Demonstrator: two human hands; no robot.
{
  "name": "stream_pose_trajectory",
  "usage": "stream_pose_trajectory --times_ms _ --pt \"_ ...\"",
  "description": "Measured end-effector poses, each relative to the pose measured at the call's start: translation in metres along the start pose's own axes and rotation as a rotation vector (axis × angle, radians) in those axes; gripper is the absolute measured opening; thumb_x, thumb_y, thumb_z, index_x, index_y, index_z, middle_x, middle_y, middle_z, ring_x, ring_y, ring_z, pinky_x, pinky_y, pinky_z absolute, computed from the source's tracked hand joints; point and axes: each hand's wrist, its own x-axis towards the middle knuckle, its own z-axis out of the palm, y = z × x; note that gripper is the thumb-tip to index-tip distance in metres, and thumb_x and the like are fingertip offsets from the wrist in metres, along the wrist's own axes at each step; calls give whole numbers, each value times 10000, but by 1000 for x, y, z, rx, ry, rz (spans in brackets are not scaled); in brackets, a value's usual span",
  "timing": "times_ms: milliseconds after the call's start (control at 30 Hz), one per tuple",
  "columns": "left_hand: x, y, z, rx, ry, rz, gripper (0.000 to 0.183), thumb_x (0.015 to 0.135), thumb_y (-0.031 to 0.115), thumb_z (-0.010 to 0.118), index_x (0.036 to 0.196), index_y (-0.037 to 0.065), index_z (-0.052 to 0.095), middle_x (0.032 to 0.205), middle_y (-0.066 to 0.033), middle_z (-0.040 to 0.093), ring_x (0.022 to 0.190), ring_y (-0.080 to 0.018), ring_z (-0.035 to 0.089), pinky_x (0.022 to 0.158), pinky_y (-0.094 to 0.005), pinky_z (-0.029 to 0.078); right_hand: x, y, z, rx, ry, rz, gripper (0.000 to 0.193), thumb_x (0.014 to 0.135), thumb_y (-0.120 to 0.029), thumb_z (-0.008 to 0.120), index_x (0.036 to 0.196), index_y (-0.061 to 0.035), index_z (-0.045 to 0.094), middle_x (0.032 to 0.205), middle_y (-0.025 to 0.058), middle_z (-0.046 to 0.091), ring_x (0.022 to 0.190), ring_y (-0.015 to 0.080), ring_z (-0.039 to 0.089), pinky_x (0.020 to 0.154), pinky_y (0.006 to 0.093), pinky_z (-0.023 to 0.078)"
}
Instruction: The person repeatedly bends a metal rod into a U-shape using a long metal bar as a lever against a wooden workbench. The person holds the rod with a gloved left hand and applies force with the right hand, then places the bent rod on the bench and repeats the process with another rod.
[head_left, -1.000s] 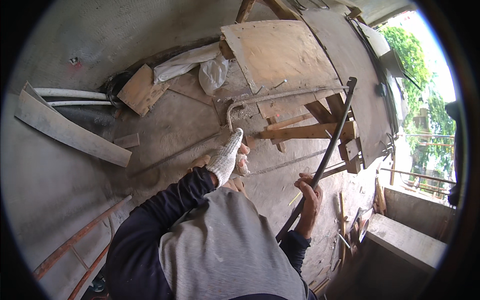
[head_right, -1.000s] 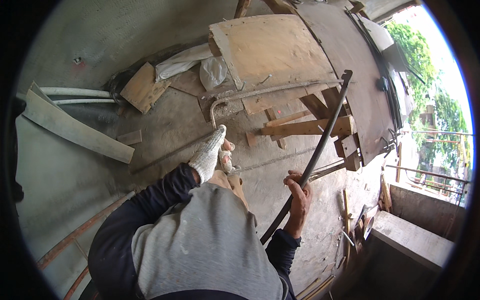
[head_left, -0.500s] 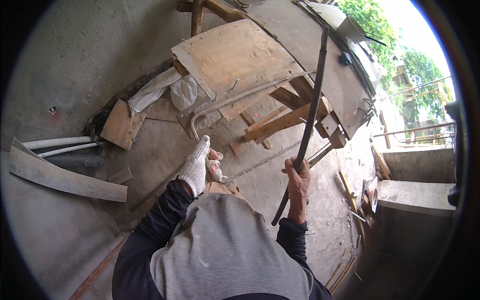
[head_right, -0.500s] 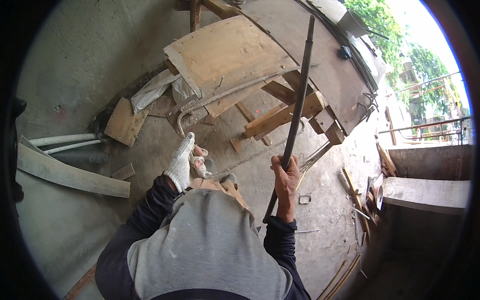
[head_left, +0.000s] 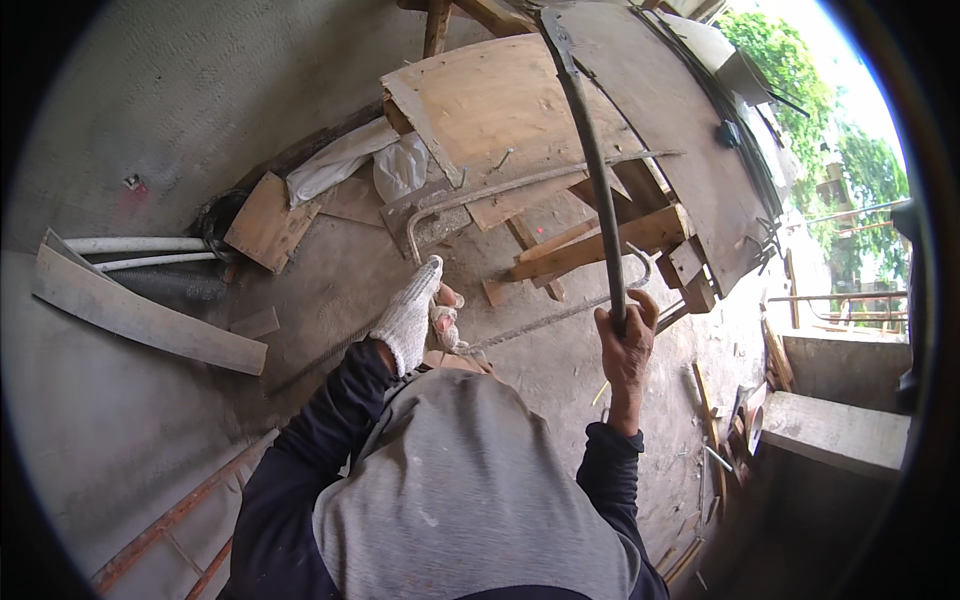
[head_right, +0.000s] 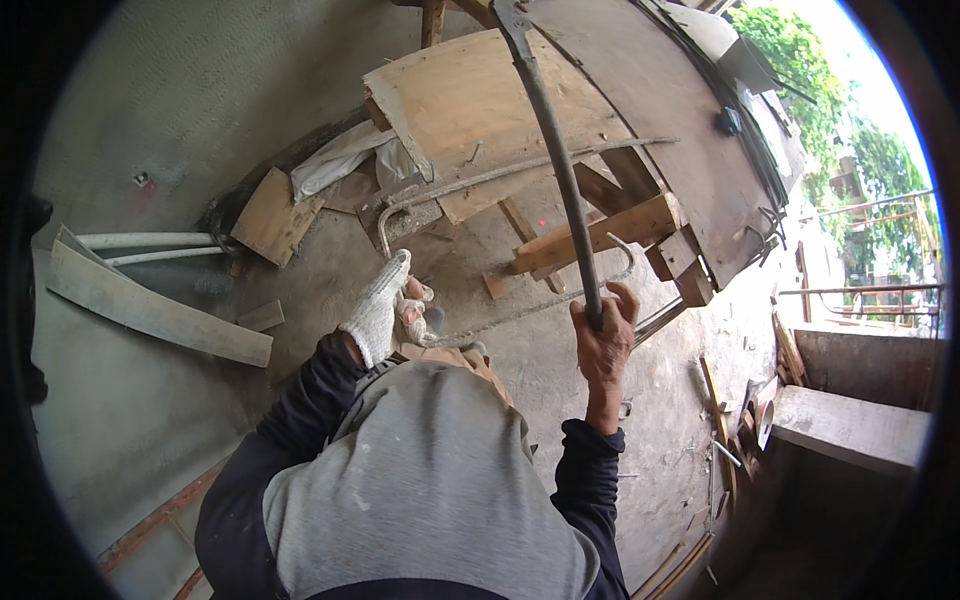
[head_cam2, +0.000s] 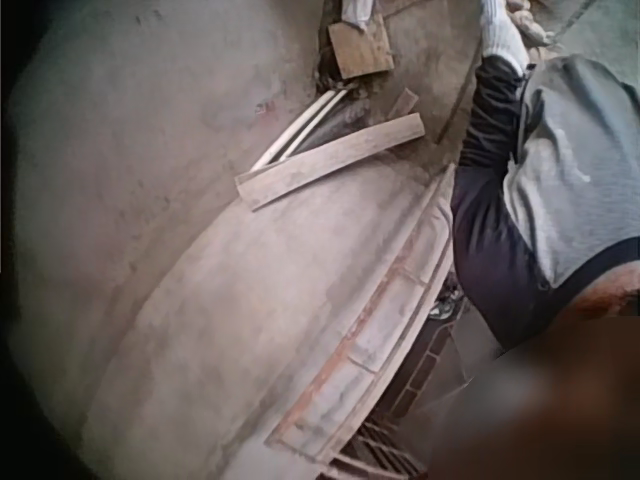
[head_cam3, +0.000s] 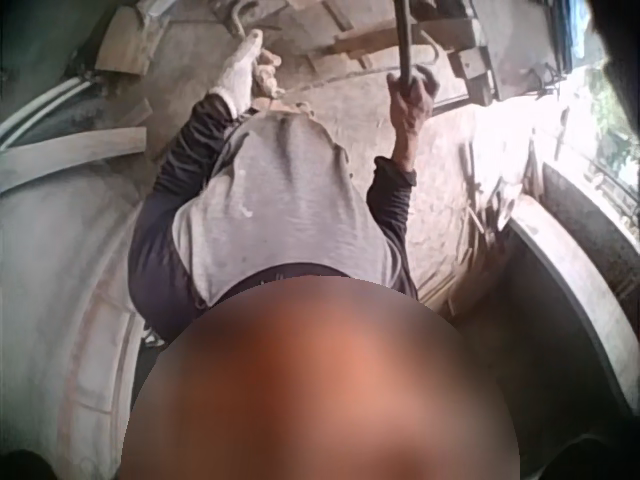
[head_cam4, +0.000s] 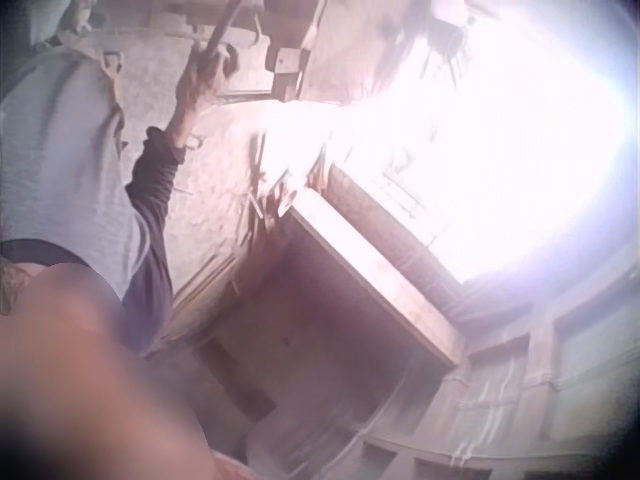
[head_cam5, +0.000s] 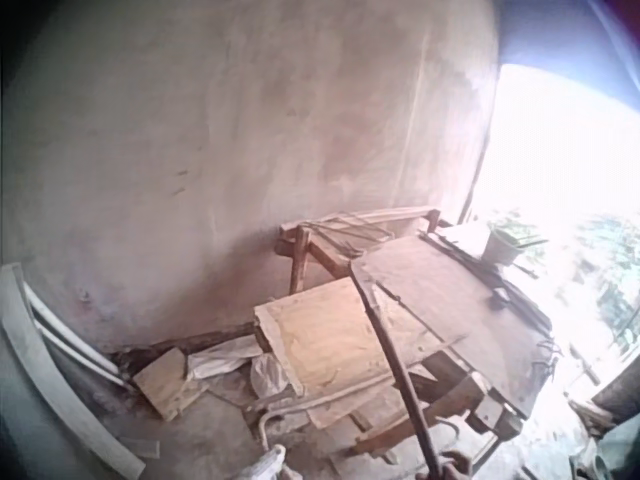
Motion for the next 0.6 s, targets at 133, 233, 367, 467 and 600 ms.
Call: stream_pose_trajectory --times_ms 133,233,367,467,600 --pt "2 -3 -2 12 -11 36 515 939 547 564 775 59 554 604 -49 498 495 -127 481 512 -294 481 16 -1 -6 34 -145 -12 275 813 -181 758 777 14 567 1128 142 589 931 256 590 773 358 473" --pt "3 -3 -4 -2 34 -18 499 934 539 580 779 65 555 605 -40 497 489 -124 486 499 -287 483 23 -2 -6 -30 -200 -63 247 812 -166 753 826 17 589 1062 133 623 857 290 620 735 376 487" --pt "-1 -9 -3 -27 111 -14 491 925 548 591 846 64 569 654 -30 538 497 -115 514 491 -263 464 23 0 -6 -104 -235 -102 229 801 -163 757 859 2 610 1046 129 621 879 323 624 745 399 491" --pt "-14 -19 3 712 351 331 536 915 558 598 1025 34 578 826 -105 604 700 -176 624 619 -324 525 22 1 -5 -123 -242 -141 234 799 -168 760 867 1 613 1039 134 617 878 328 623 746 404 491" --pt "-31 -41 27 1467 506 1326 682 910 401 648 1381 -20 389 1271 -266 517 1104 -400 560 965 -486 459 22 2 -3 -130 -256 -127 247 798 -174 763 871 5 611 1033 139 614 866 330 620 742 407 488"
